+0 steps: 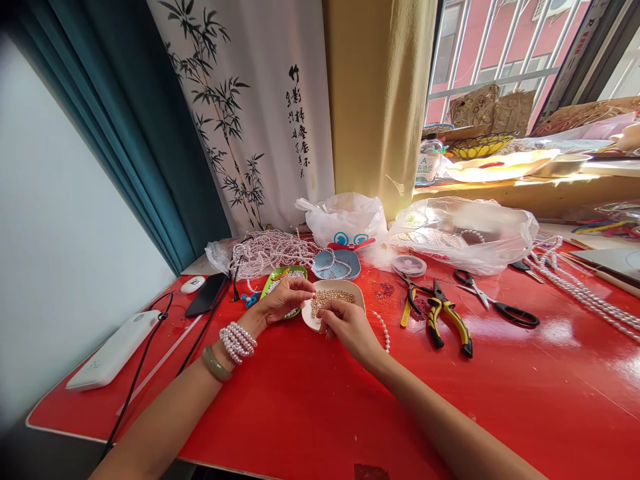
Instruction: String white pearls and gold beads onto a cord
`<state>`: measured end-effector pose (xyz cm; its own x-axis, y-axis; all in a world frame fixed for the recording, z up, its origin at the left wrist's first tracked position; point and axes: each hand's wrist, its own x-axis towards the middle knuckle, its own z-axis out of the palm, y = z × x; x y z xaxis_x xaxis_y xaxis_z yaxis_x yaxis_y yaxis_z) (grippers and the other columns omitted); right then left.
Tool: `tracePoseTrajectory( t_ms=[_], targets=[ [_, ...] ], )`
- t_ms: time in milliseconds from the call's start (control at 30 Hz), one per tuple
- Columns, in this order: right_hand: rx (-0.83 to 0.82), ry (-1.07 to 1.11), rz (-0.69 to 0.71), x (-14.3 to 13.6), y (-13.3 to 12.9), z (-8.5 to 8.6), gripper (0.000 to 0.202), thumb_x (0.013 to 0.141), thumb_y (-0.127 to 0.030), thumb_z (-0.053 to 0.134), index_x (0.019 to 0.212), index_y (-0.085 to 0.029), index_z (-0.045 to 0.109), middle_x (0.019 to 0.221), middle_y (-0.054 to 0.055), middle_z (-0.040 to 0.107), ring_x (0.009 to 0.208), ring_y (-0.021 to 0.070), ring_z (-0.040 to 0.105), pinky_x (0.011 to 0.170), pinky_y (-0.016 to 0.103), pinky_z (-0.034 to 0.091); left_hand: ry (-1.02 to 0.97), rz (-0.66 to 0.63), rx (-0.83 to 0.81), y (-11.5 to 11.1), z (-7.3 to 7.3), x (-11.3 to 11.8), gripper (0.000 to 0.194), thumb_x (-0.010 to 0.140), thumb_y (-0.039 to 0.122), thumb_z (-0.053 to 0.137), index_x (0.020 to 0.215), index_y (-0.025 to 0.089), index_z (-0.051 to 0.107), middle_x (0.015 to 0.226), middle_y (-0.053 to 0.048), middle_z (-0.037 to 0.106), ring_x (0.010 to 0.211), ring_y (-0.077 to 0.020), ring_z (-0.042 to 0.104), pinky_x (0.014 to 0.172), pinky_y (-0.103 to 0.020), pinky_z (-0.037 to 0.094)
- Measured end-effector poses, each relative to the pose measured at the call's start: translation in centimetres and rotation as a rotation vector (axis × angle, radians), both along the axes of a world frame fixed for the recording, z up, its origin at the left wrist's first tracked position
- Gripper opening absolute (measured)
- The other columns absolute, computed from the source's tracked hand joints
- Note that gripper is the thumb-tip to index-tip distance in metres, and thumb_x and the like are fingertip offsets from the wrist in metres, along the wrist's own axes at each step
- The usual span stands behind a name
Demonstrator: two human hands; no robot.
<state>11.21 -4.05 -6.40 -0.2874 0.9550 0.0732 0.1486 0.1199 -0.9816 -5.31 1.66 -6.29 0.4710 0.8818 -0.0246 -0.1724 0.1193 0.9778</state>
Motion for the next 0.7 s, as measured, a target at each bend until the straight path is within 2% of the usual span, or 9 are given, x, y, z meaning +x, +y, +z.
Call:
tracePoseTrajectory(
  t_ms=[700],
  targets=[
    [0.014, 0.028, 0.018, 0.03, -0.22, 0.55, 0.018, 0.071, -0.030, 0.047, 0.062, -0.016, 0.053, 0.054, -0.002, 0.051, 0.047, 0.0087, 0.044, 0.046, 0.021, 0.034, -0.039, 0.011, -0.013, 0.25, -0.43, -0.05, 0.018, 0.053, 0.016, 0.072, 0.070, 0.012, 0.065, 0.065, 0.000, 0.058, 0.054, -0.0044, 0.048, 0.050, -0.018, 0.036]
  ],
)
